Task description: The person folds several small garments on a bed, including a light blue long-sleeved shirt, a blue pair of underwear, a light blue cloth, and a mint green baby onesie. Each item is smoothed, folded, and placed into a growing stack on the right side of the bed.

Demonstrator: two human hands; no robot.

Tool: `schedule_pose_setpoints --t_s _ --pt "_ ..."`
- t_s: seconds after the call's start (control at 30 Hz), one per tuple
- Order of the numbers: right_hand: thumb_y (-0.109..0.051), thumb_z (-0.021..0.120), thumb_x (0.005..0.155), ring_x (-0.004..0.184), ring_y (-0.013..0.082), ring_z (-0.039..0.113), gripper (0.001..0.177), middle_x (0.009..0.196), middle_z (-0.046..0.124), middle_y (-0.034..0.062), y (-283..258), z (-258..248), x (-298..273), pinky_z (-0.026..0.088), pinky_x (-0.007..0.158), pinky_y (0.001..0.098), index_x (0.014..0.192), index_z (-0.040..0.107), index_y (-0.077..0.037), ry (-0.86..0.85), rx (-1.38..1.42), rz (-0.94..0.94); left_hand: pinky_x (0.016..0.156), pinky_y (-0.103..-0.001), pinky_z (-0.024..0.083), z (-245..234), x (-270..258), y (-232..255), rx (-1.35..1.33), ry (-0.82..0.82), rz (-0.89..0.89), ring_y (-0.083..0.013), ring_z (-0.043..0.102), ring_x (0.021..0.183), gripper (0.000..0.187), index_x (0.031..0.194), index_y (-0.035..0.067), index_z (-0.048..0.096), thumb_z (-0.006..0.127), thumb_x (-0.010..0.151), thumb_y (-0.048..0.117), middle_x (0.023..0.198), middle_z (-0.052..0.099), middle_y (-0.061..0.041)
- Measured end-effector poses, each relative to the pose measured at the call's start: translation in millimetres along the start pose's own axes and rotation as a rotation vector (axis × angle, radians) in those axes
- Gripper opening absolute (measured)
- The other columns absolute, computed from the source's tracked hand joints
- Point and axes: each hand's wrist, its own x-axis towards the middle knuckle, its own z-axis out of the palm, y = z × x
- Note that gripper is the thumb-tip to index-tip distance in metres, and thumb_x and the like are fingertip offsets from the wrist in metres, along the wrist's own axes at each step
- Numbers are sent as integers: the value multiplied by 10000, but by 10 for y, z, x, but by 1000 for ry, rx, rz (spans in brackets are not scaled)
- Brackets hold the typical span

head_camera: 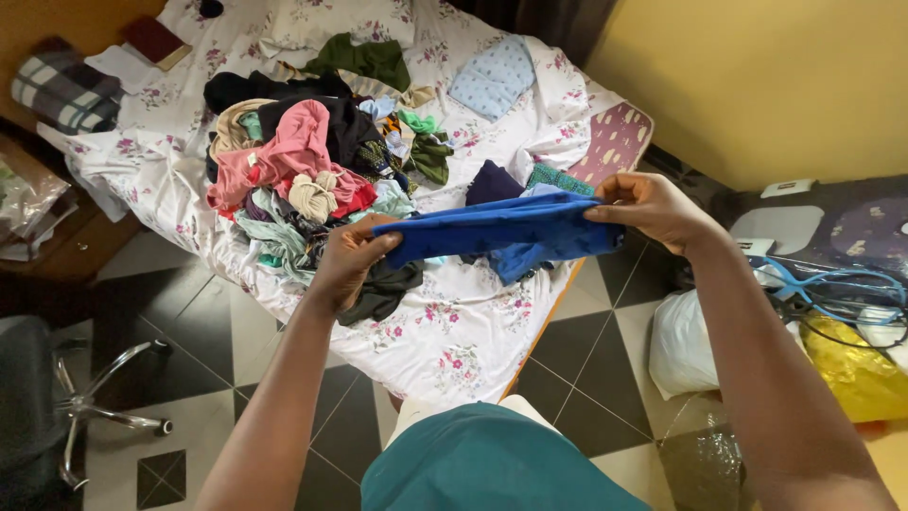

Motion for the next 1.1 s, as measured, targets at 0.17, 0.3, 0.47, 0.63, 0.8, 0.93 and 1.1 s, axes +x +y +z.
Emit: schedule_pose_setpoints --t_s 0.17,0.3,0.47,0.63,0.8,0.93,1.1 --pt "-109 810 773 947 88 643 442 1000 688 4 -62 228 23 520 845 254 1176 630 -115 -104 207 34 769 -223 489 -27 24 29 -164 159 -39 -60 602 832 254 1076 10 752 566 906 -15 1015 690 -2" --pt "-37 793 782 904 82 625 349 972 704 15 78 381 18 515 831 247 1123 716 -38 -218 -90 60 746 -234 517 -68 53 85 -256 257 16 -82 614 805 237 1012 33 713 519 907 -56 966 677 -22" --pt "-110 658 939 926 88 582 206 968 642 9 598 613 111 466 876 246 1102 693 12 -133 142 -31 751 -226 495 -255 62 -58 -288 331 53 -66 560 847 325 1063 51 695 498 851 -96 973 614 20" --pt "-173 628 927 901 118 654 270 999 697 24 642 882 55 522 870 290 1155 677 -38 -30 680 114 766 -219 465 -425 169 -194 -329 387 -18 -102 530 862 400 1095 51 703 461 811 -93 961 589 9" --pt "-246 633 945 971 155 681 324 1071 709 35 181 1000 -129 554 894 349 1225 653 -83 -19 845 222 747 -270 520 -358 84 204 -415 419 -157 -121 594 845 436 1162 90 648 446 805 -59 979 631 -3" --pt "-535 604 899 1069 240 701 629 1186 726 124 -155 867 -303 551 958 406 1277 639 -33 -104 1130 103 750 -315 553 -224 -46 643 -486 314 -138 -152 625 816 403 1227 87 589 467 861 -27 984 618 -32" --pt "-836 605 772 1166 314 685 1066 1276 707 207 155 1209 -355 503 1041 453 1339 588 67 -331 1287 146 742 -308 549 -210 0 819 -423 304 -107 -143 623 823 407 1233 73 609 483 862 -37 993 617 -32"
